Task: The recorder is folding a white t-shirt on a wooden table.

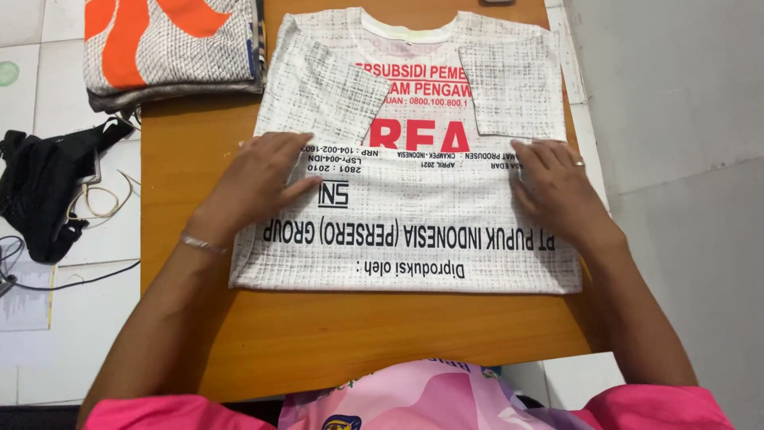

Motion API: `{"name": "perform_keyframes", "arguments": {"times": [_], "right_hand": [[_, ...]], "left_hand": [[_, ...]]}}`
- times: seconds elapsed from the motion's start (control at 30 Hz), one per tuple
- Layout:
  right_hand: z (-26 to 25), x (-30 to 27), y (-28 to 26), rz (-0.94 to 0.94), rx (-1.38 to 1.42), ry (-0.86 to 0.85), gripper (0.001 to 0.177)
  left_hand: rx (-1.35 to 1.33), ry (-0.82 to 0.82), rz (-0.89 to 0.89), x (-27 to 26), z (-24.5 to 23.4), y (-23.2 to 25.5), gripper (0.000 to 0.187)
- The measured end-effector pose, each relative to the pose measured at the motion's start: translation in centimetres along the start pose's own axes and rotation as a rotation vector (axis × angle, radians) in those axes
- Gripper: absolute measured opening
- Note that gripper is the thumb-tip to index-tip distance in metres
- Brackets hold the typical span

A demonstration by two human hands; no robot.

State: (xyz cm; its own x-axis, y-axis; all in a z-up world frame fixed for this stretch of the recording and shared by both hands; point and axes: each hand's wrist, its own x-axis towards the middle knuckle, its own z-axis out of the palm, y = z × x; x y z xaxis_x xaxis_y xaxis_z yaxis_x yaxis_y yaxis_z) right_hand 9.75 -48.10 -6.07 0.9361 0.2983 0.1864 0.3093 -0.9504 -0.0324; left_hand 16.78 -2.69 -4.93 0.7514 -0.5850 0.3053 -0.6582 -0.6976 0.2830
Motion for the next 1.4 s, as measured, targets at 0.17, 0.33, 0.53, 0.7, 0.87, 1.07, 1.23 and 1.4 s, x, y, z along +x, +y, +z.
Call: {"name": "perform_keyframes", "arguments": {"times": [0.17, 0.33, 0.53, 0.7, 0.87, 1.07, 1.23, 1.4], "right_hand": [[0.2, 1.2, 0.9, -0.039, -0.037, -0.238, 0.017], [-0.5, 1.1, 0.4, -0.101, 0.208, -0.18, 0.03], [-3.2, 0.5, -1.5, -0.175, 0.249, -0.394, 0.041], [-10.5, -1.2, -5.6, -0.114, 0.445, -1.5, 0.035], [-10.9, 2.3, -10.4, 0.122, 0.274, -0.895, 0.065], [6.3, 13.9, -7.3, -0.129, 0.413, 0.082, 0.051], [10.1, 16.0, -7.9, 0.01, 0.223, 0.054, 0.06], [9.2, 14.9, -7.7, -0.011, 0.234, 0.003, 0.065]], "left_hand": [[0.068, -0.176, 0.107, 0.4, 2.0, -1.4, 0.021], [-0.228, -0.185, 0.182, -1.0, -2.1, 3.7, 0.021], [-0.498, -0.623, 0.033, -5.8, -7.0, 13.2, 0.025], [-0.475, -1.301, -0.041, -6.7, -9.0, 14.6, 0.044], [-0.27, -0.47, -0.086, -3.7, -1.2, 8.4, 0.042], [-0.009, 0.028, -0.122, 10.0, 7.7, 0.6, 0.084], [0.098, 0.113, -0.257, 12.3, 11.2, -0.9, 0.089], [0.08, 0.14, -0.312, 11.3, 12.1, -0.4, 0.088]]}}
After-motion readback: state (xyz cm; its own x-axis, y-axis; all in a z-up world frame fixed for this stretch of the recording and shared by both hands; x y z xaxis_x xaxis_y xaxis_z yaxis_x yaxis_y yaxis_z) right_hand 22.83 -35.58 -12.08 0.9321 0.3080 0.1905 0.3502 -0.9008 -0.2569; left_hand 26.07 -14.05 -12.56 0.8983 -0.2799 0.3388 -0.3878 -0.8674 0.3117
